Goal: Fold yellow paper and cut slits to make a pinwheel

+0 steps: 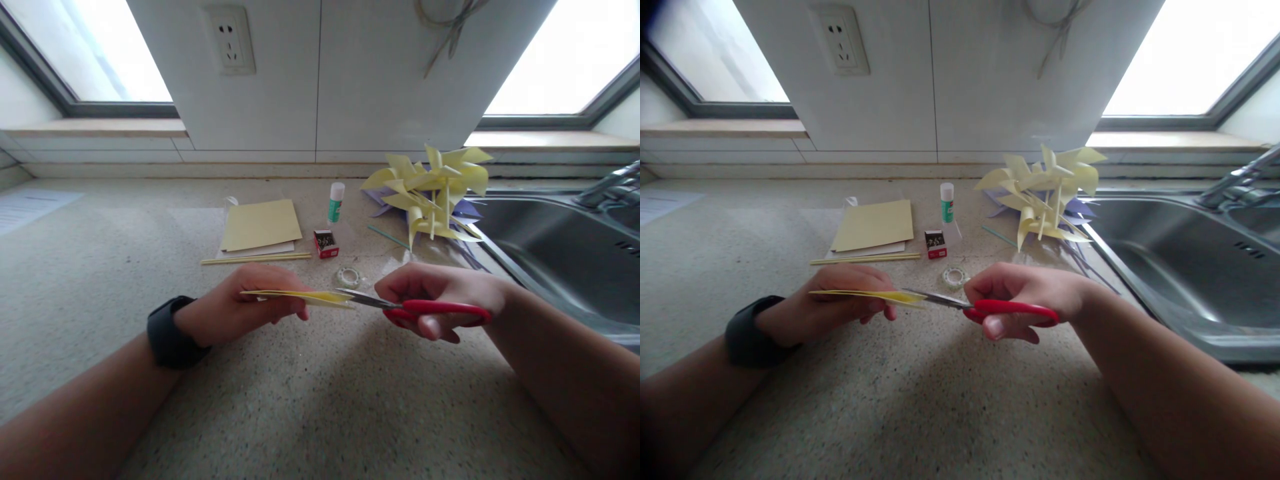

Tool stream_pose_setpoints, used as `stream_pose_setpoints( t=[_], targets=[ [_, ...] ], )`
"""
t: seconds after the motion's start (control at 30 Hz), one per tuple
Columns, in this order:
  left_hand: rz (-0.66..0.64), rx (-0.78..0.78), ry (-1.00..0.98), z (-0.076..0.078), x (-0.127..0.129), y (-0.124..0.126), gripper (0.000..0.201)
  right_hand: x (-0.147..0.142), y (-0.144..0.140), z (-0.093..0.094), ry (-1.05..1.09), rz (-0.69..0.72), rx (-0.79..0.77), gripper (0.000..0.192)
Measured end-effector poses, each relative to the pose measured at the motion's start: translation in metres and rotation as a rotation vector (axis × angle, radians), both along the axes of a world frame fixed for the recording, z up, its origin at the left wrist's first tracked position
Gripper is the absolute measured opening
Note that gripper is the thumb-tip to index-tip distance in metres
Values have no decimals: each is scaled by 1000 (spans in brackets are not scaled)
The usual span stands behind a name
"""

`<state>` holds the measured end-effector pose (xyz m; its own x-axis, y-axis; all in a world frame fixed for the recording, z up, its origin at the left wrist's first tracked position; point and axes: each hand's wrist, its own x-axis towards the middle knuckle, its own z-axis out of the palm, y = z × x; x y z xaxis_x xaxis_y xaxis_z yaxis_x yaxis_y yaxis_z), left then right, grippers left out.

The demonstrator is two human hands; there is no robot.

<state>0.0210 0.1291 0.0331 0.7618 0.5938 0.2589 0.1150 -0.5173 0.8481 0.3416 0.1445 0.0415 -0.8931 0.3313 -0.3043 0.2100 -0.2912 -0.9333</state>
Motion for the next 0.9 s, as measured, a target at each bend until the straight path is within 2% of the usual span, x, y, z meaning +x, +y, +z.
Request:
stream_pose_setpoints(
  t=[0.3,0.53,0.63,0.9],
  targets=[
    [11,91,-14,5,3,0,23,1,-2,1,-5,-14,-17,41],
    [-8,-51,-48,-6,-1,0,26,2,-3,0,13,-19,9,38],
    [5,-67,-87,-8,-1,-1,35,3,-2,-1,-4,-33,8,36],
    [1,-93,-111,-7,0,-2,32,2,-1,0,-41,12,13,39]
  ],
)
